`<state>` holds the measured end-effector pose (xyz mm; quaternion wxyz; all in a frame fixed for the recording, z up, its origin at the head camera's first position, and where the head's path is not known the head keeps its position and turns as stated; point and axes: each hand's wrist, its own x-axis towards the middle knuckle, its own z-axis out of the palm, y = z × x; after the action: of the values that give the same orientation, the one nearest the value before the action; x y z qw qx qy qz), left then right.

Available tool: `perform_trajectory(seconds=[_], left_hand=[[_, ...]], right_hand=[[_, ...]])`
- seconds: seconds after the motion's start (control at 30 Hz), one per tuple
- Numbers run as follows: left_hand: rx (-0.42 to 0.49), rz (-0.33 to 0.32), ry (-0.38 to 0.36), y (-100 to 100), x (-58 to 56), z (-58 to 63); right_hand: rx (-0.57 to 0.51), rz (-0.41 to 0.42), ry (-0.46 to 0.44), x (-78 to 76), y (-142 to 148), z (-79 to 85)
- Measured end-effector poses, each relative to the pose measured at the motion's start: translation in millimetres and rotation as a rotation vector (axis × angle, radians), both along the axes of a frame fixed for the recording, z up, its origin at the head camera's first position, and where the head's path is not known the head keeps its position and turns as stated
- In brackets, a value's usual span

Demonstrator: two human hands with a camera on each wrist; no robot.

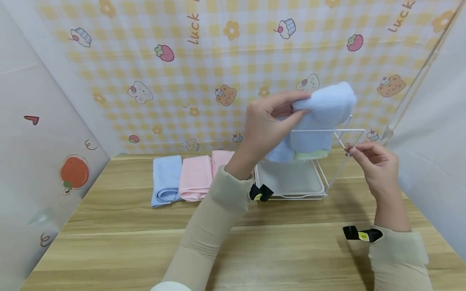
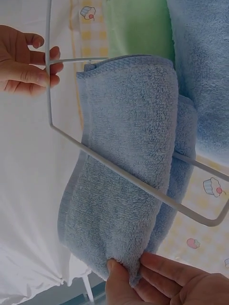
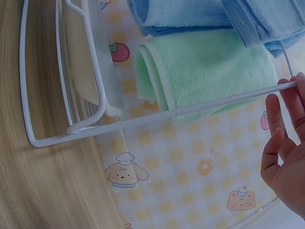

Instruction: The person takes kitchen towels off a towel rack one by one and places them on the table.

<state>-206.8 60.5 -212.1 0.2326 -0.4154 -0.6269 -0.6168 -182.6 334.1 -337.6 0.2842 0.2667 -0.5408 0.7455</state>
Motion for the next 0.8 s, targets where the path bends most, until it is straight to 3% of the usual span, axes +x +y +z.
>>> perform_trajectory(seconds=[0.8], left_hand=[[0.163,-0.045,0.165,-45,14.3,-10.1]], right_hand=[[0.003,-0.02,-0.005,-0.2,-3,0.8]])
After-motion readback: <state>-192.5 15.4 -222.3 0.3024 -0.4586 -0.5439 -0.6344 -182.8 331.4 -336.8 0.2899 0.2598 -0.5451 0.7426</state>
